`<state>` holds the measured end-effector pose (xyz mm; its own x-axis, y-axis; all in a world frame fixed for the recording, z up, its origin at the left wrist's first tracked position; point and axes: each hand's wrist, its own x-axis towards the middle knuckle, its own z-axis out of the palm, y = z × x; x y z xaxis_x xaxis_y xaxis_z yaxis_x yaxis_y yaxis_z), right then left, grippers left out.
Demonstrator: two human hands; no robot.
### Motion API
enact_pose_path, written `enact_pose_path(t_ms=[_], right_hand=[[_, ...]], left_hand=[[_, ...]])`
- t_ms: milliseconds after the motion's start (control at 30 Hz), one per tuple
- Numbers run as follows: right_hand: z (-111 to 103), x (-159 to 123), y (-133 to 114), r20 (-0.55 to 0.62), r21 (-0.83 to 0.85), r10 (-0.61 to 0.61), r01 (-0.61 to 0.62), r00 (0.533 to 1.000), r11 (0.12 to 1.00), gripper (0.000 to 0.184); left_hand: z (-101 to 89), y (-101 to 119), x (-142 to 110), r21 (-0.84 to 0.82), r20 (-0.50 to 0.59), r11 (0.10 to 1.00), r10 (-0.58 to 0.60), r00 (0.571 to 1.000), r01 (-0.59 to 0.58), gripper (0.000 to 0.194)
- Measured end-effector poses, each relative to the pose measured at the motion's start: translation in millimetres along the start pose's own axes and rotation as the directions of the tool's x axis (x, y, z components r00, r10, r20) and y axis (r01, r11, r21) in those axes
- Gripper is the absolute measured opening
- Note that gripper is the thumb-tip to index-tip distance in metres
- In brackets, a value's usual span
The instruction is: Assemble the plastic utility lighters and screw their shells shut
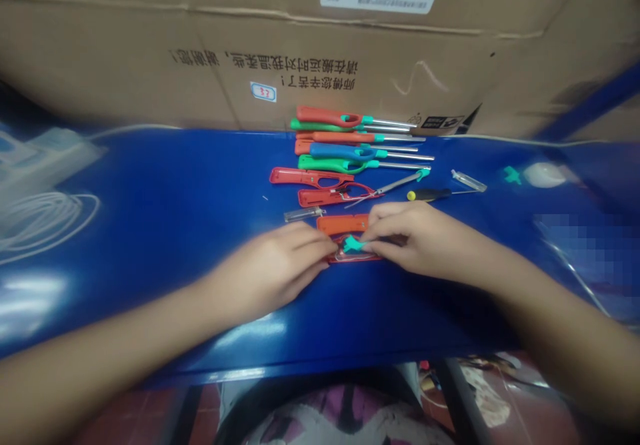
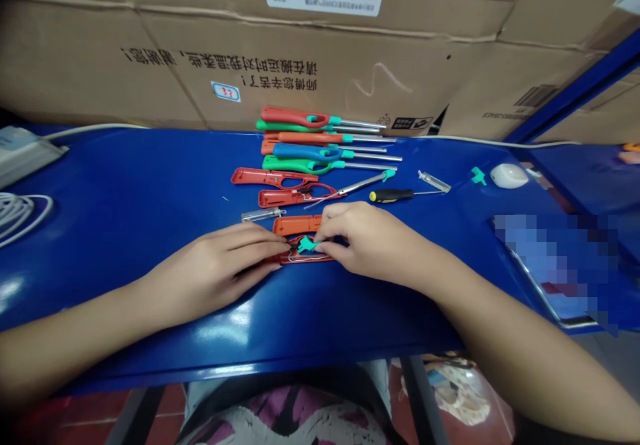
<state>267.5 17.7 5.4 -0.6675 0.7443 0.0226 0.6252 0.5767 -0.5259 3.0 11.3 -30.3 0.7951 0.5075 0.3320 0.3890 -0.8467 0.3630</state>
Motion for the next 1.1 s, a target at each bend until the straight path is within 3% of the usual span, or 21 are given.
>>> enact_pose_path(t_ms=[167,367,500,833,1100], right_hand=[[-3.5,-3.5,-3.8,0.085,-0.051,-0.026,0.031,0.996,0.998,0.023],[3.8,-3.3,-3.0,0.024,-0.196,-0.010,0.014,1.000,0.981,0.020],[6.2,-3.0,-5.3,0.045,-0.306,-0.077,0.087,0.996,0.948,0.019],[8.0,4.0,0.2,0.022,0.019,-0.028,0.027,0.999,0.999,0.013],[9.5,3.8,1.4,0.026,0.005,-0.064,0.064,0.998,0.998,0.011]], left_hand=[[-1.2,0.5,-0.3,0.004,0.017,1.000,0.003,1.000,-0.004,0.023],[-1.2,2.5,-0.2,0.047,-0.007,0.999,0.019,1.000,-0.019,0.023],[0.0,1.7,-0.7,0.035,-0.006,0.999,-0.005,1.000,0.005,0.020],[-0.4,3.2,0.9,-0.049,-0.043,0.998,-0.042,0.998,0.040,0.011],[-1.0,4.2,0.7,-0.016,-0.039,0.999,-0.030,0.999,0.030,0.015]])
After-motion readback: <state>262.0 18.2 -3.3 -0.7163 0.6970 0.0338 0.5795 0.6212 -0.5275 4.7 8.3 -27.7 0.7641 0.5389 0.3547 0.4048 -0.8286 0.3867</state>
